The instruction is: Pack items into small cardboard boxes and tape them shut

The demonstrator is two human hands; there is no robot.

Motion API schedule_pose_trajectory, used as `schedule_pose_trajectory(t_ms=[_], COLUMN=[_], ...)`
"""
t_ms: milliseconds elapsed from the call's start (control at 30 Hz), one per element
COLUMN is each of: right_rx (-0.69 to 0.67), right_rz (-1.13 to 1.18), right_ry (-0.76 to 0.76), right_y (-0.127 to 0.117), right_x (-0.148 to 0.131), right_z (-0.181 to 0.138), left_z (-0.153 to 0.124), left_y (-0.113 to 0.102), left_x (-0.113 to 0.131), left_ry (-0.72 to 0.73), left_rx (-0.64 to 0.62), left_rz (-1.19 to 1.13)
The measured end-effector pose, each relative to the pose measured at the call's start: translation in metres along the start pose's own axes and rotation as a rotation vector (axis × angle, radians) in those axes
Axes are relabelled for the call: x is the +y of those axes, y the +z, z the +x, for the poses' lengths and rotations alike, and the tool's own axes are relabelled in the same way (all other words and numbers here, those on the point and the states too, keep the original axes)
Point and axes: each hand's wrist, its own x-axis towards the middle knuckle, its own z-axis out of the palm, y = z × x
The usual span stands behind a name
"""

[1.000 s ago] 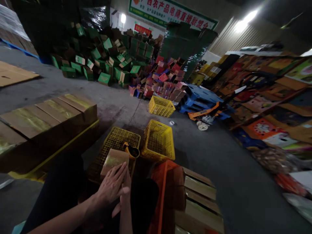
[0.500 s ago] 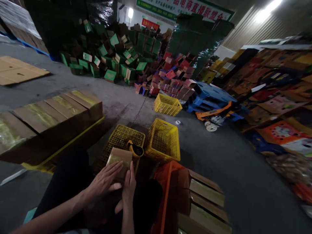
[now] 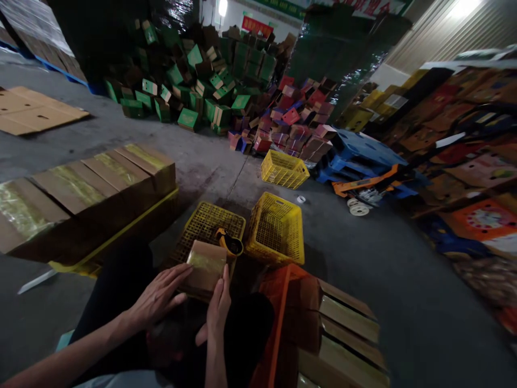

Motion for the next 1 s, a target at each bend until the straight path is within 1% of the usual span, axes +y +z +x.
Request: schedule_pose_trajectory(t_ms=[67,167,300,433,500,600,700,833,1000], right_rx=[-0.011,-0.004,0.007,0.024,0.049,0.078,0.072,0.021,-0.022], right_rz=[-0.010,-0.040,-0.071,-0.118,-0.183,-0.349,-0.506,-0.587,-0.635], right_ry=[0.011,0.005,-0.006,-0.034,-0.087,-0.260,-0.415,-0.498,-0.514], right_y=[0.001,0.003,0.006,0.006,0.006,0.001,-0.007,-0.015,-0.005], right_x=[0.000,0.000,0.001,0.001,0.002,0.002,0.002,0.001,-0.011], right_z=[-0.001,-0.002,-0.003,-0.003,-0.003,-0.002,-0.002,-0.008,-0.011], left_z=[0.001,-0.006,-0.013,-0.014,-0.013,-0.013,-0.013,-0.005,0.012], left_y=[0.000,0.000,0.000,0.002,0.005,0.012,0.021,0.027,0.026], left_x=[-0.001,-0.004,-0.008,-0.008,-0.007,-0.007,-0.007,-0.002,0.004], left_ry=[0.018,0.036,0.019,0.009,-0.011,-0.020,-0.001,-0.021,-0.081], left_rx=[0.002,-0.010,-0.037,-0.047,-0.036,0.013,0.062,0.064,0.051], left_rz=[0.003,0.000,-0.044,-0.098,-0.093,-0.036,0.021,0.051,0.086])
